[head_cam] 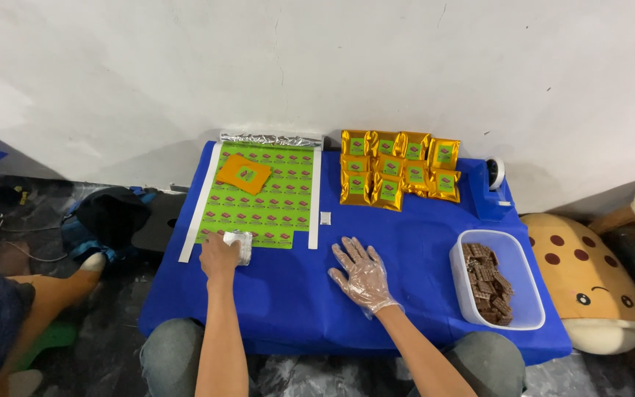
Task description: The person takes chocolate bars from a white container, places each one onto a silver foil wrapper, and folds the edges of the foil by hand to wrap the bar.
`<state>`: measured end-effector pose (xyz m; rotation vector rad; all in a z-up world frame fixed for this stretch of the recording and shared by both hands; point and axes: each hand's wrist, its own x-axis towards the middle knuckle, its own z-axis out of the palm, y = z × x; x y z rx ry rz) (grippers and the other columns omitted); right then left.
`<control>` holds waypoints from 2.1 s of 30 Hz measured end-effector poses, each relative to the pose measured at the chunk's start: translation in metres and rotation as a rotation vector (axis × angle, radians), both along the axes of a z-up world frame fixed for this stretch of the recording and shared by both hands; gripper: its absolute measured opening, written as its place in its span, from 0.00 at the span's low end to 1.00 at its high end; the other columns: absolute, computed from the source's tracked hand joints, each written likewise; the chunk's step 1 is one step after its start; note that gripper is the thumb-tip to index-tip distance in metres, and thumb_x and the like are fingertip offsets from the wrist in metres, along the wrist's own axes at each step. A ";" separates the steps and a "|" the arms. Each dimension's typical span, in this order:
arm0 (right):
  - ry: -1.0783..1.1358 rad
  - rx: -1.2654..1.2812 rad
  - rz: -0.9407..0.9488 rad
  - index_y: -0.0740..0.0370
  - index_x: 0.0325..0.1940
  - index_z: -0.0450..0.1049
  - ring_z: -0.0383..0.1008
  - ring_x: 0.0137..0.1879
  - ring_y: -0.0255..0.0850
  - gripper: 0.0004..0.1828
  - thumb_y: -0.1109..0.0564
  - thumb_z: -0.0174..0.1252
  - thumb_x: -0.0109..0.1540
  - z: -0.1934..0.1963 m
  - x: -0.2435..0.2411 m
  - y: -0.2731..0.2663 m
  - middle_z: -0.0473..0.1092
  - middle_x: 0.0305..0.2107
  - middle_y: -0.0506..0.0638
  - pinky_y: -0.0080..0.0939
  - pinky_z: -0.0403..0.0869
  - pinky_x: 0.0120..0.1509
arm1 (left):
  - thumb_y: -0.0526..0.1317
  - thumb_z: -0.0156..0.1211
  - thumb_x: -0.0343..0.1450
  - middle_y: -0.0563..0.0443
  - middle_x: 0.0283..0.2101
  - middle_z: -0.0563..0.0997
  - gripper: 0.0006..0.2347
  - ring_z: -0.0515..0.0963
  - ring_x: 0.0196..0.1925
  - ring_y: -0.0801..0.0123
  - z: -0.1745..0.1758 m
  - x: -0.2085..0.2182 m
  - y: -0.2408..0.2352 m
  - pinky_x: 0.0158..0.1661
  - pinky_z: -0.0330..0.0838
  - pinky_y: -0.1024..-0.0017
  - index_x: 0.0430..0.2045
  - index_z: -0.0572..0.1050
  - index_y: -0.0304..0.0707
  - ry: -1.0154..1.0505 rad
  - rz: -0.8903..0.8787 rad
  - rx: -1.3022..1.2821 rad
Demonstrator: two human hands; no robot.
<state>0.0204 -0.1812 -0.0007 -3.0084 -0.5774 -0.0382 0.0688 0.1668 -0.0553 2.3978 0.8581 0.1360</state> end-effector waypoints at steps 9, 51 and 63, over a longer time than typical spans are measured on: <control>0.005 -0.013 -0.005 0.35 0.75 0.59 0.52 0.78 0.40 0.32 0.30 0.40 0.67 0.003 -0.001 0.001 0.56 0.73 0.43 0.56 0.53 0.79 | 0.44 0.60 0.74 0.29 0.44 0.79 0.14 0.84 0.45 0.35 0.012 -0.002 0.009 0.42 0.81 0.48 0.43 0.77 0.26 -0.050 -0.027 0.015; 0.251 1.213 -0.290 0.56 0.35 0.86 0.82 0.39 0.39 0.08 0.52 0.73 0.57 0.036 0.009 0.016 0.82 0.29 0.54 0.41 0.79 0.46 | 0.49 0.70 0.68 0.43 0.40 0.82 0.18 0.81 0.44 0.65 0.092 -0.054 -0.156 0.44 0.76 0.66 0.47 0.76 0.40 -0.108 -0.536 -0.886; 0.152 1.233 -0.276 0.58 0.28 0.83 0.79 0.33 0.36 0.08 0.52 0.72 0.56 0.031 0.018 0.000 0.80 0.24 0.52 0.38 0.78 0.40 | 0.39 0.69 0.70 0.29 0.57 0.77 0.12 0.81 0.57 0.49 0.076 -0.056 -0.160 0.52 0.80 0.58 0.40 0.70 0.44 -0.112 -0.638 -0.919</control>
